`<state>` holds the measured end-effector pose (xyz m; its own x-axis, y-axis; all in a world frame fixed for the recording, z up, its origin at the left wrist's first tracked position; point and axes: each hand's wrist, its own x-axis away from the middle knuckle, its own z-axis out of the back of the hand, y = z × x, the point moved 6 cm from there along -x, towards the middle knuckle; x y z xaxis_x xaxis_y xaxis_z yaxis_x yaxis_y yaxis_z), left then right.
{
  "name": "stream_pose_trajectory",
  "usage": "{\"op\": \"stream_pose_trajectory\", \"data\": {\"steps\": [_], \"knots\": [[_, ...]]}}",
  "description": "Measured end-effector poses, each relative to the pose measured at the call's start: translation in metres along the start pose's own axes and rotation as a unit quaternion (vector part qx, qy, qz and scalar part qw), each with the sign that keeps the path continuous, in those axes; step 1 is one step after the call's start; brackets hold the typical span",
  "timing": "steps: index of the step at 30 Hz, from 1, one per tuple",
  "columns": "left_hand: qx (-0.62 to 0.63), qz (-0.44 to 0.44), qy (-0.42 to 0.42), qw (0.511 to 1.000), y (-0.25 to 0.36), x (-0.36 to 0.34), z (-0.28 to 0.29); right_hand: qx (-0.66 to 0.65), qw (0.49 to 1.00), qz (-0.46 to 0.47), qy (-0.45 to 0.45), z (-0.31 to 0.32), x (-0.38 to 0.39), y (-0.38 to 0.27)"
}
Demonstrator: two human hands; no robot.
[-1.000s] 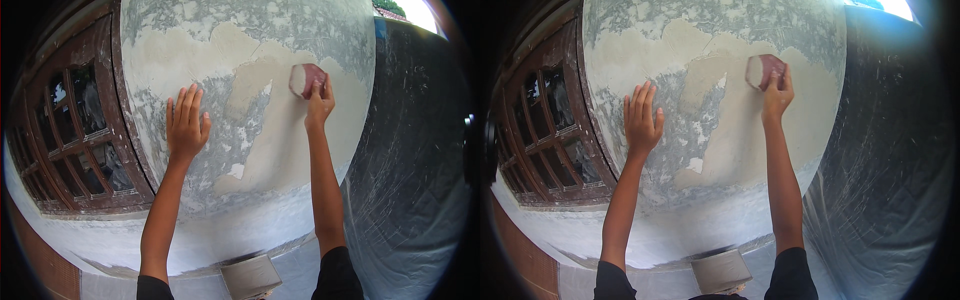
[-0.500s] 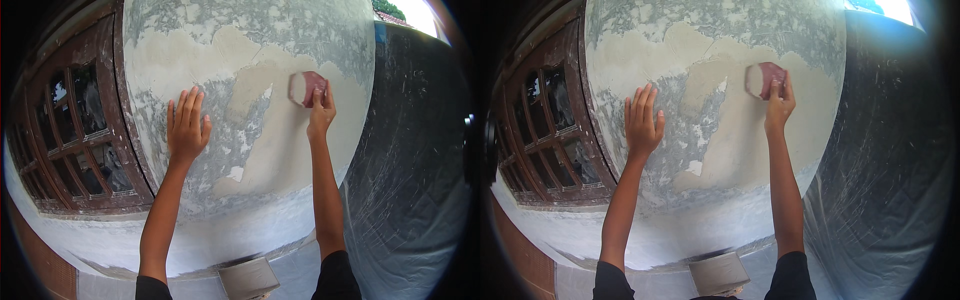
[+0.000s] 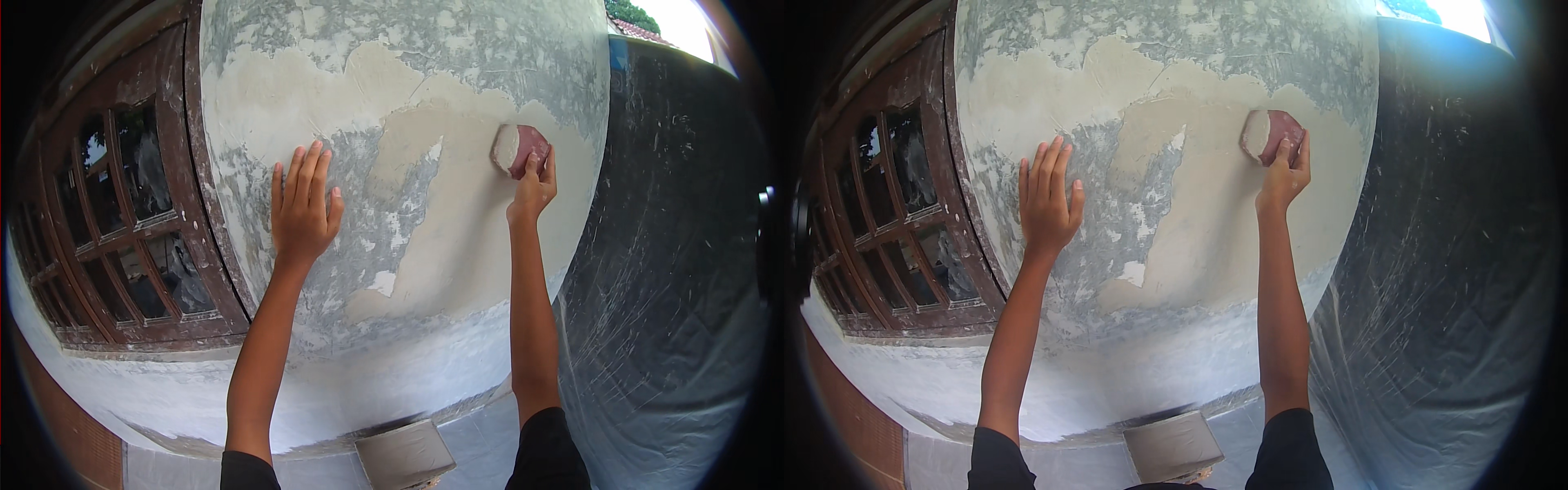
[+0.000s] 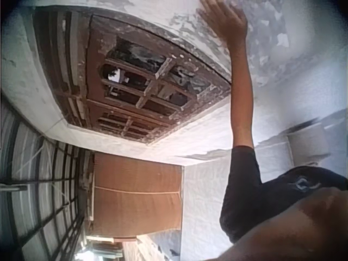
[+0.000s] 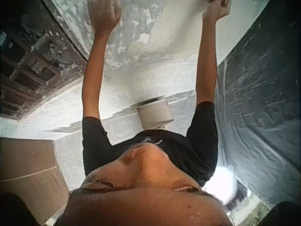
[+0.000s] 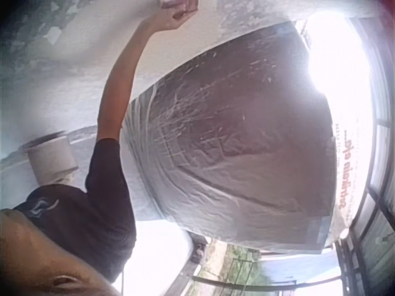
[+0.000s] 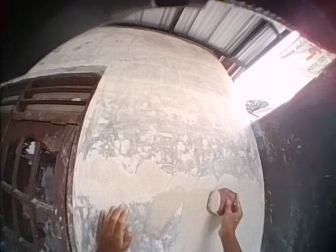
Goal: The person applies wall filler from a container onto a wall surface using a putty spreader.
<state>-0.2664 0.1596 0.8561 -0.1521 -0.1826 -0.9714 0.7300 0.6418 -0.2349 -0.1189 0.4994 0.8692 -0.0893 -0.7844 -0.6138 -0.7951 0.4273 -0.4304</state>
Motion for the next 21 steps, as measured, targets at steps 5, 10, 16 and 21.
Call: {"op": "stream_pose_trajectory", "data": {"steps": [5,10,16,21], "knots": [[-0.006,0.0,0.0,1.0,-0.003,0.002,0.001,0.095,0.99,0.054,-0.092,-0.01,0.009,0.01],[-0.004,0.003,-0.004,1.0,0.002,0.002,-0.003,-0.038,0.997,-0.008,0.063,0.012,0.008,0.004],[-0.004,0.003,-0.006,1.0,-0.002,0.003,-0.001,0.18,0.948,0.18,-0.19,-0.059,0.058,-0.015],[-0.006,0.004,-0.005,1.0,-0.002,0.003,0.001,0.068,0.986,0.084,-0.13,-0.049,0.04,-0.008]]}}
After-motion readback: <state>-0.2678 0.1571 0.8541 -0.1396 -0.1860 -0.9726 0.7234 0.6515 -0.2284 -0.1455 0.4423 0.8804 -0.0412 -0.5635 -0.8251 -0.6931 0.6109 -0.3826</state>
